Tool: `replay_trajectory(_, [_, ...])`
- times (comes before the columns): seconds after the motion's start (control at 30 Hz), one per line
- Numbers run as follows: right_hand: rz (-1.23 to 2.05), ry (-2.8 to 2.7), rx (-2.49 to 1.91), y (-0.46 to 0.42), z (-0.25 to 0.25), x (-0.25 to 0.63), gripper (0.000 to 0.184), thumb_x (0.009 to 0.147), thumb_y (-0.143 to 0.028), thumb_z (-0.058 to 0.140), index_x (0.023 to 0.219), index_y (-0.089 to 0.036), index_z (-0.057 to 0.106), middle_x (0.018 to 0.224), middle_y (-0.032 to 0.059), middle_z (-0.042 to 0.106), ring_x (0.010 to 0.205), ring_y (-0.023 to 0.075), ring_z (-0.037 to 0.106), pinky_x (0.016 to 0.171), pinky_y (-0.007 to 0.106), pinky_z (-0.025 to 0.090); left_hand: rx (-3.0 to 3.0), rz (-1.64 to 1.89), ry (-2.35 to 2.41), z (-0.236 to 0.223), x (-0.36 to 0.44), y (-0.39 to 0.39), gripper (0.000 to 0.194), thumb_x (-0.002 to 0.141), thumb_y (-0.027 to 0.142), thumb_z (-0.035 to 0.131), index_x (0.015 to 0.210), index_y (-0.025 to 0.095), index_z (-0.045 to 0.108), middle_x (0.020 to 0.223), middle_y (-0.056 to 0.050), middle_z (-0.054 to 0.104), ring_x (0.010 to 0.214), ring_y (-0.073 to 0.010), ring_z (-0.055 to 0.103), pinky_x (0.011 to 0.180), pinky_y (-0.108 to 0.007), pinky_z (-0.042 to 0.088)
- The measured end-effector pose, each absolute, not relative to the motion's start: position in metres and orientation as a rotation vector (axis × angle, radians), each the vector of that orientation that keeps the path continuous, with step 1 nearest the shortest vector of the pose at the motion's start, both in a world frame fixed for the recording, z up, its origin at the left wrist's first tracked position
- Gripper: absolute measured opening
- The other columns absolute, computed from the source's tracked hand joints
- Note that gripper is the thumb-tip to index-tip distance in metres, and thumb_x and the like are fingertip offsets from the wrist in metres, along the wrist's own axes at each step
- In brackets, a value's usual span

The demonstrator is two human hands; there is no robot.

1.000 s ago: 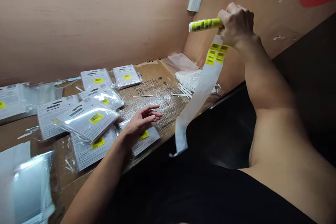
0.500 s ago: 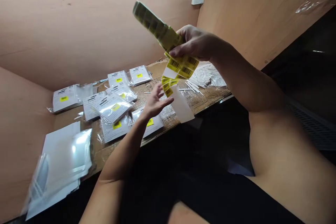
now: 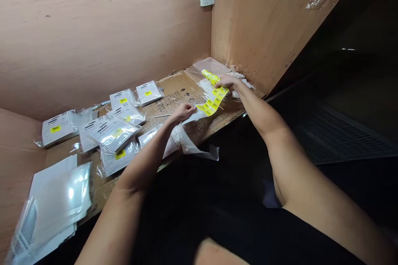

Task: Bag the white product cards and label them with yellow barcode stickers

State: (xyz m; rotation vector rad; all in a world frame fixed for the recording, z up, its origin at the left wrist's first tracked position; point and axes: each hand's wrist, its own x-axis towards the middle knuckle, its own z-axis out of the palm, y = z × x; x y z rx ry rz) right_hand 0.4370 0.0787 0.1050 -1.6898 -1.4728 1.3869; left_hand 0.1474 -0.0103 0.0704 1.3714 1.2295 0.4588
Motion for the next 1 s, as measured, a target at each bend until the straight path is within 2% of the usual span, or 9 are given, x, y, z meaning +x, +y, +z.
replay_trajectory(0.13, [1.460,-1.869,-1.638,0.055,0.085,0.393,0.020,0.071,-0.015,0.084,0.084,-0.010,0.069,0.083,0.0098,0.075,0.075,0.0234,0.071,0.070,0.030,0.058,1.563,0.285,1.181,0.087,0.099,-0.009,0.037,0.088,0.046,0.079,0.074,0.014,0.067,0.064,-0.002,0.046,0.054,-0.0135,0.032,0.054,-0.028,0.018])
replay_trajectory(0.3, [0.475,-2.464,-1.792,0.026,0.074,0.338,0.036,0.087,-0.018,0.073,0.120,-0.002,0.073,0.131,0.0287,0.066,0.123,0.0412,0.062,0.104,0.050,0.048,1.751,0.151,1.370,0.097,0.068,-0.025,0.024,0.084,0.036,0.063,0.075,0.014,0.069,0.066,-0.004,0.053,0.057,-0.0171,0.044,0.055,-0.029,0.028])
replay_trajectory(0.37, [0.327,-2.461,-1.466,0.018,0.073,0.320,0.036,0.101,-0.030,0.062,0.128,-0.008,0.071,0.145,0.0245,0.058,0.134,0.0381,0.053,0.114,0.052,0.038,1.867,0.136,1.328,0.099,0.066,-0.030,0.030,0.089,0.040,0.059,0.077,0.015,0.069,0.069,-0.004,0.056,0.062,-0.0182,0.048,0.059,-0.028,0.032])
replay_trajectory(0.5, [0.915,-2.430,-0.804,0.003,0.059,0.284,0.057,0.112,-0.055,0.034,0.095,-0.014,0.070,0.103,0.0103,0.068,0.098,0.0209,0.059,0.093,0.033,0.043,2.073,0.313,1.203,0.102,0.067,-0.039,0.034,0.096,0.043,0.054,0.088,0.014,0.070,0.078,-0.005,0.061,0.072,-0.0205,0.055,0.068,-0.028,0.040])
replay_trajectory(0.6, [1.117,-2.041,-0.810,-0.012,0.038,0.262,0.077,0.102,-0.083,0.027,0.068,-0.018,0.049,0.068,0.0023,0.046,0.069,0.0146,0.043,0.068,0.030,0.034,2.198,0.455,1.220,0.099,0.076,-0.050,0.028,0.098,0.037,0.053,0.092,0.014,0.068,0.079,-0.006,0.062,0.072,-0.0212,0.057,0.072,-0.029,0.042])
replay_trajectory(0.7, [1.062,-1.640,-0.923,-0.024,0.024,0.254,0.078,0.094,-0.094,0.032,0.063,-0.022,0.033,0.064,-0.0013,0.030,0.062,0.0118,0.030,0.061,0.030,0.026,2.329,0.706,1.420,0.092,0.092,-0.067,0.034,0.104,0.039,0.050,0.079,0.016,0.056,0.071,-0.007,0.056,0.063,-0.0202,0.051,0.066,-0.032,0.038])
replay_trajectory(0.83, [1.081,-1.369,-1.096,-0.023,0.027,0.269,0.076,0.096,-0.095,0.021,0.070,-0.025,0.029,0.064,-0.0019,0.030,0.057,0.0128,0.028,0.056,0.030,0.028,2.238,1.430,1.655,0.086,0.104,-0.116,0.041,0.112,0.043,0.045,0.083,0.018,0.056,0.070,-0.007,0.057,0.061,-0.0196,0.053,0.063,-0.032,0.040])
replay_trajectory(0.93, [0.814,-1.657,-1.147,-0.012,0.040,0.294,0.075,0.103,-0.087,0.022,0.070,-0.022,0.040,0.071,0.0028,0.041,0.067,0.0161,0.041,0.068,0.032,0.039,2.187,1.639,1.571,0.069,0.103,-0.178,0.026,0.112,0.035,0.056,0.095,0.018,0.065,0.079,-0.007,0.064,0.067,-0.0196,0.061,0.066,-0.031,0.048])
replay_trajectory(1.0, [0.525,-1.939,-1.246,0.002,0.046,0.308,0.072,0.109,-0.076,0.026,0.073,-0.019,0.052,0.083,0.0092,0.053,0.085,0.0213,0.052,0.085,0.037,0.044,2.341,1.403,1.206,0.045,0.103,-0.221,0.024,0.112,0.031,0.054,0.095,0.019,0.066,0.077,-0.007,0.065,0.066,-0.0200,0.062,0.065,-0.032,0.052])
